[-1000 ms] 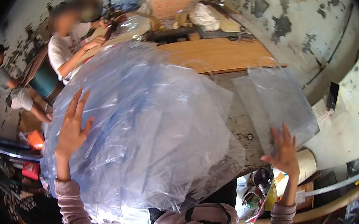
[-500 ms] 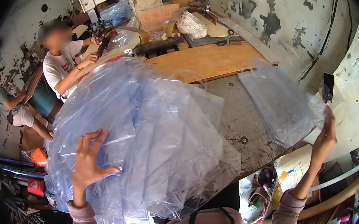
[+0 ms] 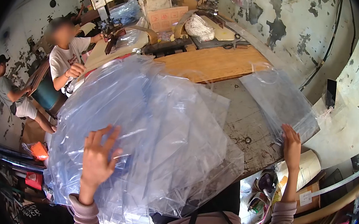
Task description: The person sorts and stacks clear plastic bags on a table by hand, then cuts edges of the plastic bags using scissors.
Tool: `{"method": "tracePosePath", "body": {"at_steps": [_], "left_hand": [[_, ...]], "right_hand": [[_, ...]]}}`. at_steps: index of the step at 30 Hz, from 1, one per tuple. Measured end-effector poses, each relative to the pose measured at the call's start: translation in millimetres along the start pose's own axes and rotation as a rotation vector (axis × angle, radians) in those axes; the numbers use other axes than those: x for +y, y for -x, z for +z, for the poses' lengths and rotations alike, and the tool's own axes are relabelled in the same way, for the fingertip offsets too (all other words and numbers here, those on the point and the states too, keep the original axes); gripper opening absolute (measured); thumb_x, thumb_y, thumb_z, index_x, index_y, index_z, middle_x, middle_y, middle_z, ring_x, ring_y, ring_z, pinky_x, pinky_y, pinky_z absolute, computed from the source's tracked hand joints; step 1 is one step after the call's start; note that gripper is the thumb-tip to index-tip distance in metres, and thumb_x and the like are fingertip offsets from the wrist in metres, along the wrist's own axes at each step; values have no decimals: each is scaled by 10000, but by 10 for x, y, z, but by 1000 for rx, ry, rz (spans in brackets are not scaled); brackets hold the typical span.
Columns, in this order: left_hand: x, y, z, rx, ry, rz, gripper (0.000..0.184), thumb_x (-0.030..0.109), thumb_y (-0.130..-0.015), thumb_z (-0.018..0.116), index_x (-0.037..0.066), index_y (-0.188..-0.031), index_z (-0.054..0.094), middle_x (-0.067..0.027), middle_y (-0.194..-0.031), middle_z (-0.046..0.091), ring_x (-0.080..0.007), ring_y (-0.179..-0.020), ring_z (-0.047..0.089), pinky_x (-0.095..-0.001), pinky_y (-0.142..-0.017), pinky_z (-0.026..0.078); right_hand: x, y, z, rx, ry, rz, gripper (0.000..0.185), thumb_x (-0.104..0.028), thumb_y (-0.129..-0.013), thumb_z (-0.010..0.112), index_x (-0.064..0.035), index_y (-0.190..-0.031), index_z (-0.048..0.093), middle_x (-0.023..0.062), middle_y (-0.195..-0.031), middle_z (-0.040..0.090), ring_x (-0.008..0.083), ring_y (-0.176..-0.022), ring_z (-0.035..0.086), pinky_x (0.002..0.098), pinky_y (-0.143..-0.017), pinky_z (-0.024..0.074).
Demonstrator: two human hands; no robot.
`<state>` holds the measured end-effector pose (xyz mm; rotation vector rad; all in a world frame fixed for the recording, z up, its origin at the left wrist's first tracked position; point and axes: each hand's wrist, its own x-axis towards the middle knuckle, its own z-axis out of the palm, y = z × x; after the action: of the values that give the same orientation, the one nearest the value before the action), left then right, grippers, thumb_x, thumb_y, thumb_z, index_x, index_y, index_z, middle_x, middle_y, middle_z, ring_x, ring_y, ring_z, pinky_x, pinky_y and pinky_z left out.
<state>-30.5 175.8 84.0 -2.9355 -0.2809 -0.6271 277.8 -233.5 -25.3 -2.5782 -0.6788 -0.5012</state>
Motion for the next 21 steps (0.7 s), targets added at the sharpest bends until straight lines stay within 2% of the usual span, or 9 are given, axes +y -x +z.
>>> {"method": "tracePosePath", "body": {"at_steps": [4, 6, 8, 10, 12, 13, 15, 17, 21], "left_hand": [[639, -54, -136, -72, -6, 79, 526, 356, -795, 611, 46, -1217, 556, -169, -1134, 555, -319, -949, 536, -437, -808, 417], [965, -50, -147, -134, 122, 133, 578, 242, -747, 637, 38, -1271, 501, -210, -1213, 504, -347, -1053, 500, -467, -875, 387], [1157, -64, -40, -147, 154, 212, 586, 256, -759, 633, 43, -1284, 484, -224, -1264, 459, -375, -1128, 454, -508, -910, 360], [1224, -32, 106, -169, 186, 304, 595, 271, -771, 630, 48, -1297, 466, -237, -1315, 415, -403, -1203, 408, -549, -944, 332], [1251, 69, 276, -250, 223, 336, 636, 278, -789, 632, 64, -1343, 405, -263, -1399, 298, -479, -1302, 255, -667, -971, 223], [1262, 124, 343, -271, 224, 348, 636, 278, -789, 632, 64, -1343, 405, -263, -1399, 298, -479, -1302, 255, -667, -971, 223], [1271, 222, 442, -363, 251, 327, 666, 334, -810, 618, 96, -1377, 363, -287, -1429, 223, -525, -1314, 186, -740, -939, 147], [1306, 286, 495, -359, 242, 324, 679, 352, -804, 620, 112, -1383, 357, -294, -1431, 214, -526, -1311, 190, -745, -931, 152], [1333, 308, 503, -378, 198, 290, 704, 400, -795, 612, 148, -1398, 351, -306, -1427, 214, -526, -1305, 206, -749, -918, 177]], "right_hand": [[-403, 121, -182, 94, 142, -174, 327, -194, -895, 533, -68, -1195, 561, 172, -1200, 569, 368, -1143, 511, 503, -994, 342], [-721, 236, -245, 10, -380, -181, 383, -269, -901, 533, -35, -1203, 553, 195, -1177, 574, 386, -1109, 528, 486, -972, 367], [-915, 427, -128, -120, -697, -171, 416, -302, -918, 512, -1, -1203, 547, 178, -1160, 589, 330, -1082, 561, 426, -924, 425], [-1198, 569, -47, -334, -1173, -67, 386, -253, -952, 461, 18, -1218, 534, 171, -1146, 596, 262, -1039, 591, 340, -868, 467], [-1426, 626, 32, -412, -1339, 36, 360, -209, -955, 458, 19, -1224, 530, 169, -1137, 596, 217, -1003, 598, 298, -848, 468], [-1519, 645, 71, -483, -1504, 124, 338, -164, -958, 454, 21, -1231, 526, 166, -1128, 597, 171, -967, 604, 256, -827, 470], [-1669, 648, 109, -484, -1457, 191, 328, -119, -947, 467, 24, -1237, 520, 158, -1102, 604, 154, -943, 598, 250, -829, 464], [-1775, 604, 176, -458, -1417, 231, 342, -38, -914, 517, 35, -1248, 502, 114, -1022, 622, 109, -897, 574, 232, -823, 451], [-1897, 579, 286, -371, -1494, 308, 344, -16, -911, 510, 38, -1251, 493, 98, -987, 631, 104, -909, 573, 219, -811, 446]]}}
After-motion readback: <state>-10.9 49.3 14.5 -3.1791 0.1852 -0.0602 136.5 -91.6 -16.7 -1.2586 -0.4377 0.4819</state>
